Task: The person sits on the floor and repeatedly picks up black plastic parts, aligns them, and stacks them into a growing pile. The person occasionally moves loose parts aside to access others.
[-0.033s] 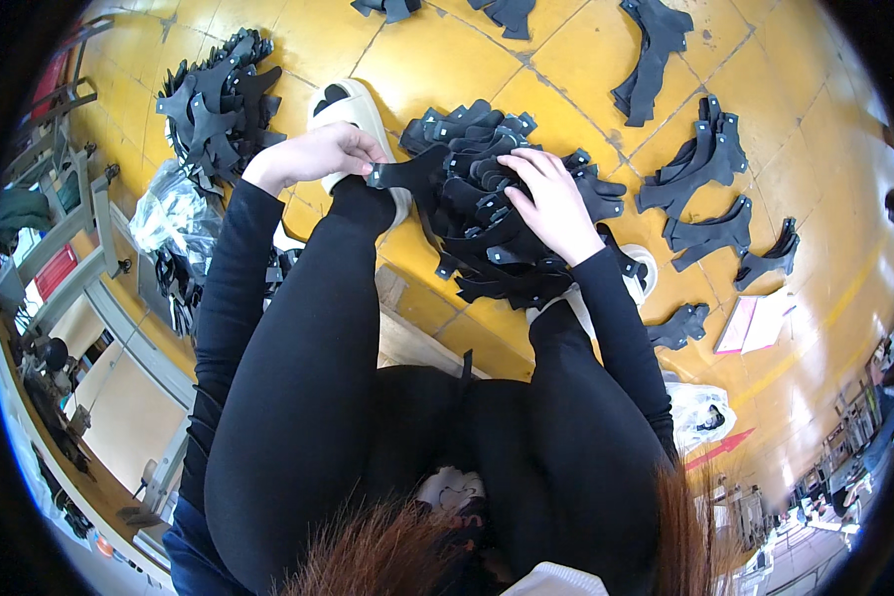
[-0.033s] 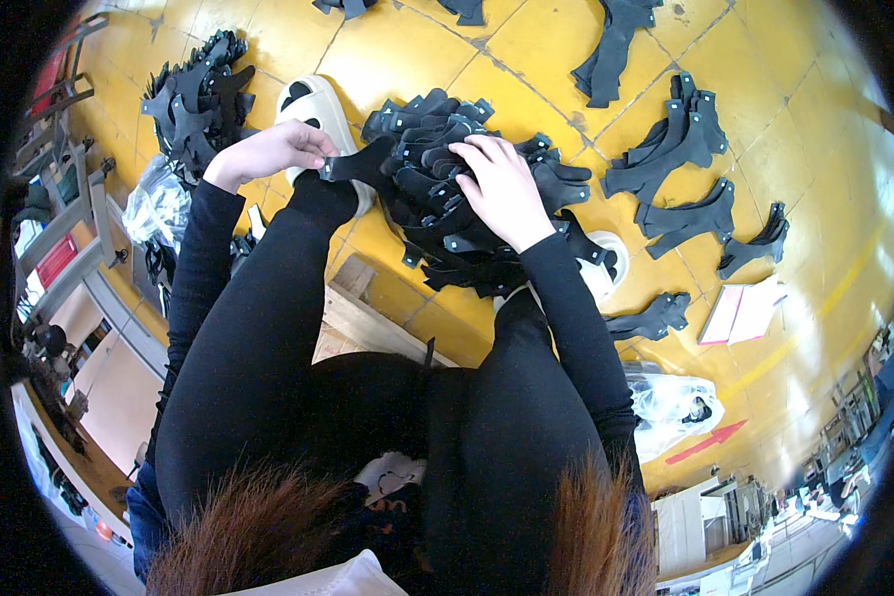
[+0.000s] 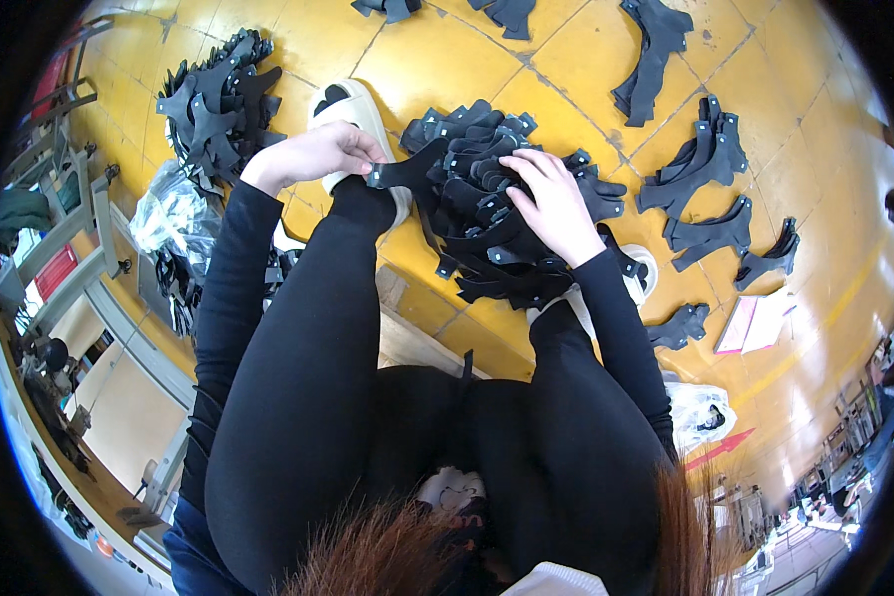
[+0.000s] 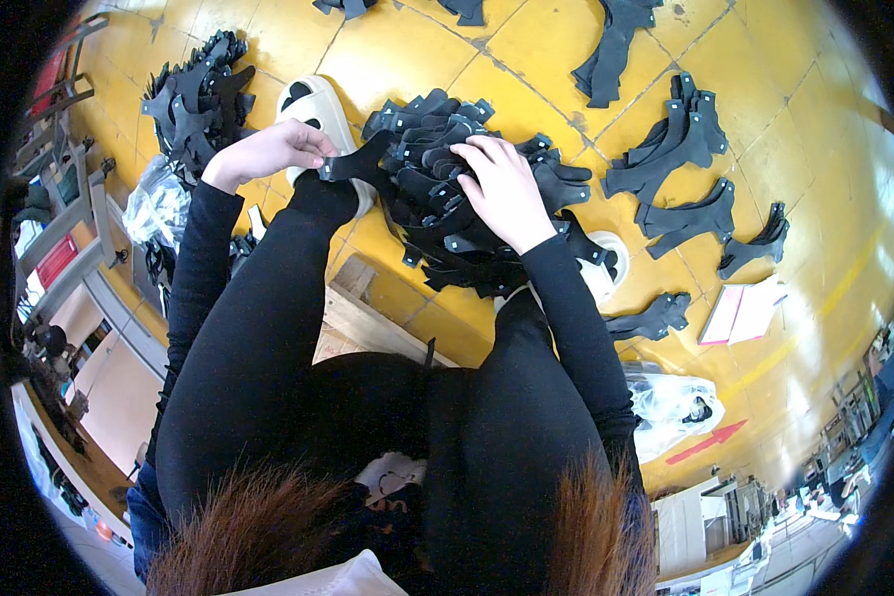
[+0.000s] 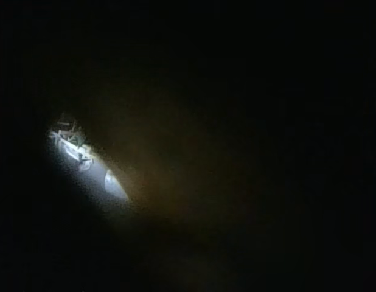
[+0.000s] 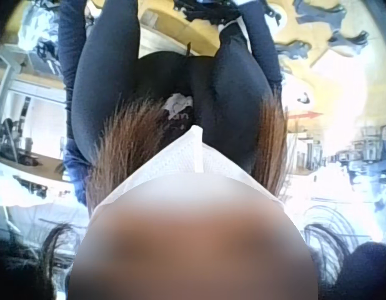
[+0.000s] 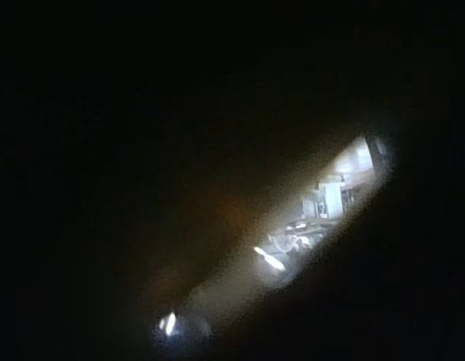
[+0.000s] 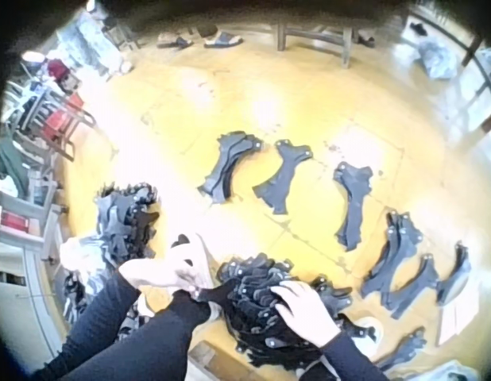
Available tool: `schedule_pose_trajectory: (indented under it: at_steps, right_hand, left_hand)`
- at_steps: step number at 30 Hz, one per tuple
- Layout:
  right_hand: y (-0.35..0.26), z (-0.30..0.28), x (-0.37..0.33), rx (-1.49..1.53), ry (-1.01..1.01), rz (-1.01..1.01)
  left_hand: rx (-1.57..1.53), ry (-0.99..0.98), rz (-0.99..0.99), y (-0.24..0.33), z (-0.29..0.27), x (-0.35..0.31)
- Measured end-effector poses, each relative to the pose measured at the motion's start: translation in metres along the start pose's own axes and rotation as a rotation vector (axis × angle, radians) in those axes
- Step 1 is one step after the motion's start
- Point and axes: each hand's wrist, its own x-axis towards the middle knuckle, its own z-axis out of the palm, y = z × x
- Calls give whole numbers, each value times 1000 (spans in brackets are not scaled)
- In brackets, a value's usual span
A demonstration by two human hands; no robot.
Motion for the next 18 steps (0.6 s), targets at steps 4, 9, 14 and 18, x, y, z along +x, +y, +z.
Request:
schedule_pose_trajectory:
  at_steps: [4,9,14,18]
  right_hand:
    - [-11,-3,-1,27,86,-30]
    - [-27,-4,10,285,71,-79]
    - [-41,6,16,713,-129,-57]
    - [-46,8,15,1019,-274,-6]
  left_hand:
    - [77,-35,28,15,0,-3]
    - [155,-62,69,44,8,-4]
    - [126,-87,290,78,21,-21]
    - [62,36,240,100,32,-27]
